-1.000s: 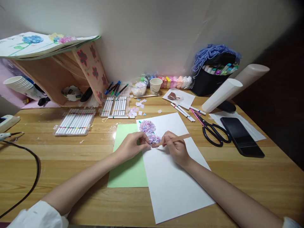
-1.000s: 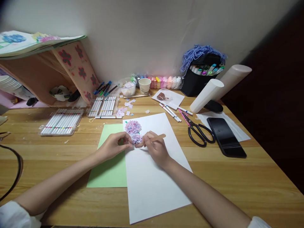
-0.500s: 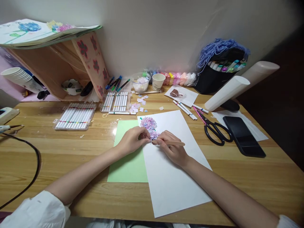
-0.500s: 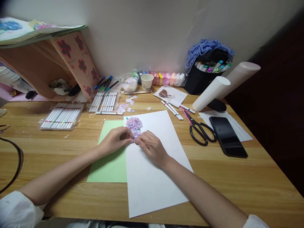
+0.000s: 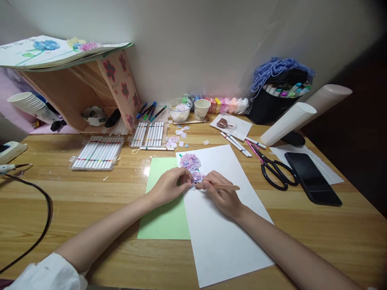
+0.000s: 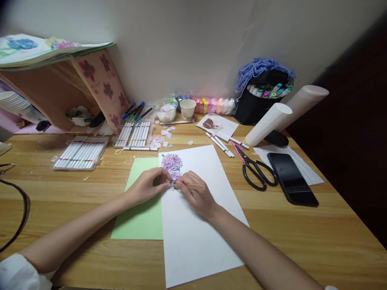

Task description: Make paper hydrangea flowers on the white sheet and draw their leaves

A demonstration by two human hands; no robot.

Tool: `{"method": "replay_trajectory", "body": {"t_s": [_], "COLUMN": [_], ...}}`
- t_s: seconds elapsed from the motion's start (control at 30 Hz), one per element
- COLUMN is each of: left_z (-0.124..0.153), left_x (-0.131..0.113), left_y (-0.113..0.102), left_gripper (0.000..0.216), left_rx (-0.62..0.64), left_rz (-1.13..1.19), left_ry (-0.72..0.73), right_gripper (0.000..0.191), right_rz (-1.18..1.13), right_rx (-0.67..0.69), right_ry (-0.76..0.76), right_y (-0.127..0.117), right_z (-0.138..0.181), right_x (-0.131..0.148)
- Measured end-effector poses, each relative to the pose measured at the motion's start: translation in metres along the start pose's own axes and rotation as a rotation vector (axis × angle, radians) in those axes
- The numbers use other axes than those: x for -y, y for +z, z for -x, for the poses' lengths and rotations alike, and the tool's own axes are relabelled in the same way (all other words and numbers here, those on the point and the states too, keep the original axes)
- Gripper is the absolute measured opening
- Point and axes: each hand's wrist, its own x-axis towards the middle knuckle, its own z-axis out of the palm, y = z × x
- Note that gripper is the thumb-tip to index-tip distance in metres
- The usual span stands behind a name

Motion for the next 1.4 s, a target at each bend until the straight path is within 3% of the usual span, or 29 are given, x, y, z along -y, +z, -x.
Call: {"method": "replay_trajectory", "body": {"t_s": [0.7, 0.87, 1.07, 1.4], "left_z": [-0.002, -0.002, -0.003, -0.001], "left_x": [0.004, 0.006, 0.010, 0.013], "left_y": [0.001, 0.001, 0.001, 0.002], "left_gripper": [0.009, 0.007, 0.017, 0.019], "left_rx": [-0.026, -0.113, -0.192, -0.242], "left_rz": [-0.027, -0.047, 0.012, 0.050], "left_ry": [-0.001, 0.006, -0.082, -0.100], "right_gripper": [0.026, 0.029, 0.028, 0.026], "right_rz": [0.030, 0.038, 0.042, -0.028], "right_rx": [0.085, 0.092, 0.099, -0.018], "right_ry": [-0.008, 0.036, 0.083, 0.055], "right_y": [0.003, 0.002, 0.004, 0.004], "right_z": [0.000, -0.002, -0.003, 0.000], "right_x": [-0.003, -0.001, -0.001, 0.001]}}
